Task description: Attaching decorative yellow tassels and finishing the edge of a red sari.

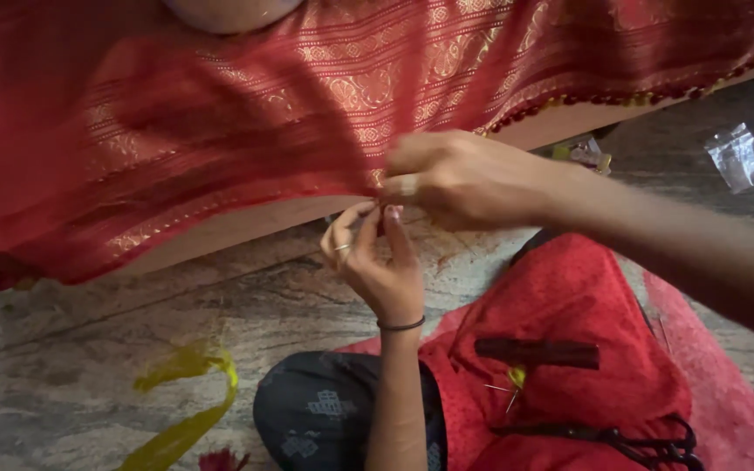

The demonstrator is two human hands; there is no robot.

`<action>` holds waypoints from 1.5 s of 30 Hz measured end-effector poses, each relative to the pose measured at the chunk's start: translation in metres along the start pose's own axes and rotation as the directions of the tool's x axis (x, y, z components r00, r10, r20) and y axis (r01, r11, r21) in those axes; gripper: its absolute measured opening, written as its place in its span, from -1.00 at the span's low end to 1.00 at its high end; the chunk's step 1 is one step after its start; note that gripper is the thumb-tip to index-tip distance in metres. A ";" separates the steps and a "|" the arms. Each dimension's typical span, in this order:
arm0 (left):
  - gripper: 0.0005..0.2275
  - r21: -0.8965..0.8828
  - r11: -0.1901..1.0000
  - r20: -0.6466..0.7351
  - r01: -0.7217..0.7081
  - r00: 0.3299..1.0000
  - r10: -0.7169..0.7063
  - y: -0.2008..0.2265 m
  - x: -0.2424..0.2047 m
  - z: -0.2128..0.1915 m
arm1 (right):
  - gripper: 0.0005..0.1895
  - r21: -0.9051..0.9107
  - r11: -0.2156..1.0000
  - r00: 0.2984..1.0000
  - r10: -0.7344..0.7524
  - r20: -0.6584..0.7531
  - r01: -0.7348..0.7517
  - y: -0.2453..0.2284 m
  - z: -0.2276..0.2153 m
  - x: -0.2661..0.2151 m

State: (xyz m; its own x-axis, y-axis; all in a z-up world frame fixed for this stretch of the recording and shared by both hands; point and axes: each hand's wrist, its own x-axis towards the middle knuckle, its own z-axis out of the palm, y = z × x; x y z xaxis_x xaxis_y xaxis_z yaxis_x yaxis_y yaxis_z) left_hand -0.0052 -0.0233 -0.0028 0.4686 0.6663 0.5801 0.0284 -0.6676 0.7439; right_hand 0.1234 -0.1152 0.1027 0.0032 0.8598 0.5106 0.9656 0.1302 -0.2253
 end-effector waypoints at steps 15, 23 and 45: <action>-0.89 -0.251 0.955 0.141 0.158 0.982 -0.126 -0.015 0.003 -0.003 | -0.75 0.089 0.977 0.947 0.209 -0.243 -0.193 -0.016 0.043 -0.032; -0.92 -0.108 0.990 0.106 0.086 0.992 -0.075 -0.003 0.006 -0.010 | -0.82 0.440 0.764 0.768 0.601 -0.222 -0.471 -0.010 0.076 -0.064; -0.88 -0.441 0.877 0.224 0.190 0.970 -0.098 -0.013 0.018 -0.003 | -0.86 0.578 0.585 0.646 0.753 -0.125 -0.569 -0.019 0.025 -0.039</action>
State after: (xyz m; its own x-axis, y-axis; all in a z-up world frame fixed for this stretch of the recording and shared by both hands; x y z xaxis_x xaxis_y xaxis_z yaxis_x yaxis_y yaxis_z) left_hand 0.0004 -0.0017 -0.0010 0.6497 0.6367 0.4153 -0.2749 -0.3126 0.9092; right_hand 0.0988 -0.1384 0.0664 0.7617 0.5916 0.2641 0.4122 -0.1280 -0.9021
